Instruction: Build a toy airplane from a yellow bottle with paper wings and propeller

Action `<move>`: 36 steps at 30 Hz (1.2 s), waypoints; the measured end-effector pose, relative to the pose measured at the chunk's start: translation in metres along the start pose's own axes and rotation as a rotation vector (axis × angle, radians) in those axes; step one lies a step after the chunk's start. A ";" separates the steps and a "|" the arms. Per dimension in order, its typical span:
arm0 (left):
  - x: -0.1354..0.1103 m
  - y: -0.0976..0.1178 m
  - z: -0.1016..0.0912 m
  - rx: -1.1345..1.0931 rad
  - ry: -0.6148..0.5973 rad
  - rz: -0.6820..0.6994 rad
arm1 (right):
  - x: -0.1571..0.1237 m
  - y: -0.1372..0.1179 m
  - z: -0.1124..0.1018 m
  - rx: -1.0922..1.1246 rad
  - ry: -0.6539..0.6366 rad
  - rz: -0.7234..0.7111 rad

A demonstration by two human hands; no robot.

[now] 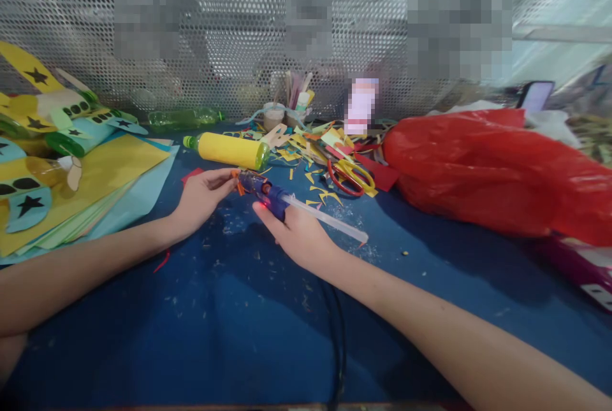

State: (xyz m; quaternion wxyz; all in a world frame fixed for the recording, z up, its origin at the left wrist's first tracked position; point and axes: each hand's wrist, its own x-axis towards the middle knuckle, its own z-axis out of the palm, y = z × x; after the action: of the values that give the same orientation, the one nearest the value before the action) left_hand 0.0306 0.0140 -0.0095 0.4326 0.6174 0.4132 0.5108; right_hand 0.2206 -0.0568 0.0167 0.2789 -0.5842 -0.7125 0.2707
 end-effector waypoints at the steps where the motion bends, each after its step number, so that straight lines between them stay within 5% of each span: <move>1: 0.000 0.000 0.000 -0.001 -0.001 0.000 | 0.000 0.000 0.000 -0.005 0.002 -0.005; 36: 0.005 -0.011 -0.004 -0.044 0.109 0.037 | 0.001 0.000 -0.002 -0.041 -0.046 -0.045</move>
State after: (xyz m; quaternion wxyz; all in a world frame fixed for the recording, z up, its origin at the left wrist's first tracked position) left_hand 0.0266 0.0222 -0.0186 0.4136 0.5866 0.4134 0.5603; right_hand 0.2214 -0.0558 0.0181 0.2567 -0.5671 -0.7371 0.2631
